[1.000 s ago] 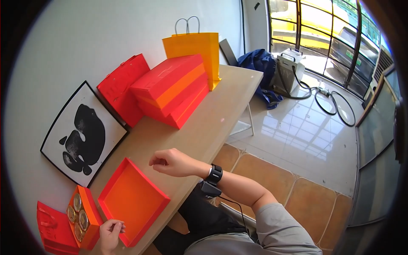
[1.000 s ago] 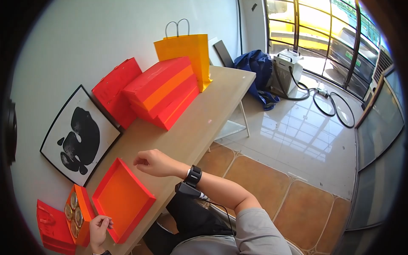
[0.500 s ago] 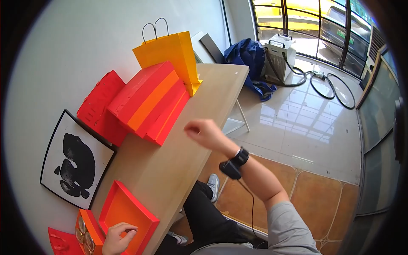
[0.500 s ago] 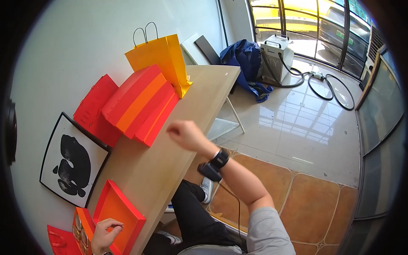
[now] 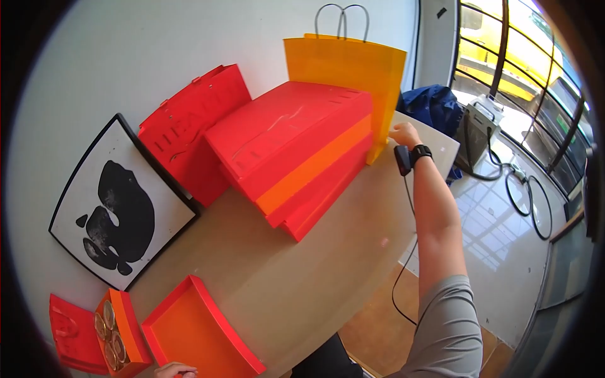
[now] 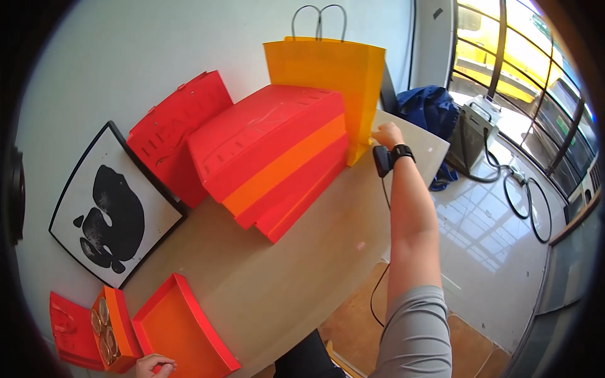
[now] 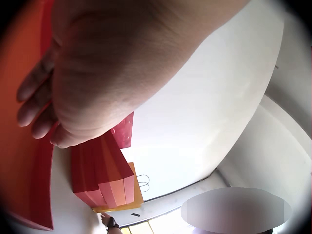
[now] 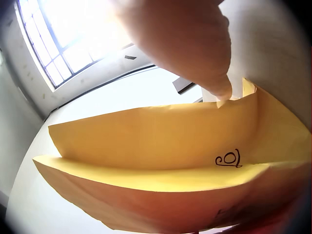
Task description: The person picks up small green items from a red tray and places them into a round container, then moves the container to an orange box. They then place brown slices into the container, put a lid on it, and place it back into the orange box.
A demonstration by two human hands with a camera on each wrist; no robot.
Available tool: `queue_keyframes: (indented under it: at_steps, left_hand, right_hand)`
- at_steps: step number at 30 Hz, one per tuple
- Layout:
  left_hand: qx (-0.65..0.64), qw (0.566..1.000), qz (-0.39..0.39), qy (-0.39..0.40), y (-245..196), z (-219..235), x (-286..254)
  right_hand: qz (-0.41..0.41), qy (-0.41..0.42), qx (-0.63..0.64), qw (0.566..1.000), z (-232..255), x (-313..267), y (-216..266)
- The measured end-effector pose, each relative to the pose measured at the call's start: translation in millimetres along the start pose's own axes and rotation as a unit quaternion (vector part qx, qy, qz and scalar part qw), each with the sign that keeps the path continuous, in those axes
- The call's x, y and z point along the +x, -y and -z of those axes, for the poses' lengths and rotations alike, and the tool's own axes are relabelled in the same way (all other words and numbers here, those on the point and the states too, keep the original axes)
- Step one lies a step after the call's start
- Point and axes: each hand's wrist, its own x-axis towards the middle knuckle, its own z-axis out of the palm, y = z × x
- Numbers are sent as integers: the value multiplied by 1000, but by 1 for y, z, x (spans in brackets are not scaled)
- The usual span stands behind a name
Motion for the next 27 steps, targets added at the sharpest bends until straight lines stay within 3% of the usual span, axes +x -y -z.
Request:
queue_keyframes:
  at_steps: [2, 4, 7, 8, 9, 10, 11, 12, 14, 16, 22, 27]
  left_hand:
    - [-14, 999, 30, -16, 4, 1, -4]
    - [-6, 1000, 17, -18, 3, 3, 4]
    - [16, 998, 37, -49, 2, 0, 15]
    - [18, 998, 32, -45, -5, 0, 19]
    - [14, 999, 30, -34, -5, 1, 21]
    - [11, 999, 23, -27, -3, 1, 23]
    - [6, 998, 40, -46, -3, 3, 22]
    - [-1, 999, 36, -29, -3, 2, 20]
    - [-13, 999, 32, -37, 2, 2, 13]
    - [-10, 1000, 18, -16, 6, 1, 4]
    - [-5, 998, 29, -61, 7, -3, -6]
    - [17, 998, 30, -58, -2, -5, 4]
  right_hand:
    - [27, 58, 43, 997, -3, 7, -5]
    - [77, -22, 113, 990, -17, 12, -19]
    - [97, 14, 67, 993, -20, 24, -24]
    - [71, 50, 58, 995, -16, 21, -24]
    - [111, 58, 108, 986, -22, 28, -41]
    - [147, 22, 110, 983, -27, 28, -46]
    - [95, 26, 76, 992, -26, 35, -50]
    - [150, -17, 139, 979, -41, 46, -67]
    - [148, -26, 176, 973, -22, 35, -42]
    - [163, -51, 128, 977, -23, 45, -40]
    - [255, -66, 139, 955, -29, 47, -47]
    - [241, -88, 83, 963, -38, 55, -43]
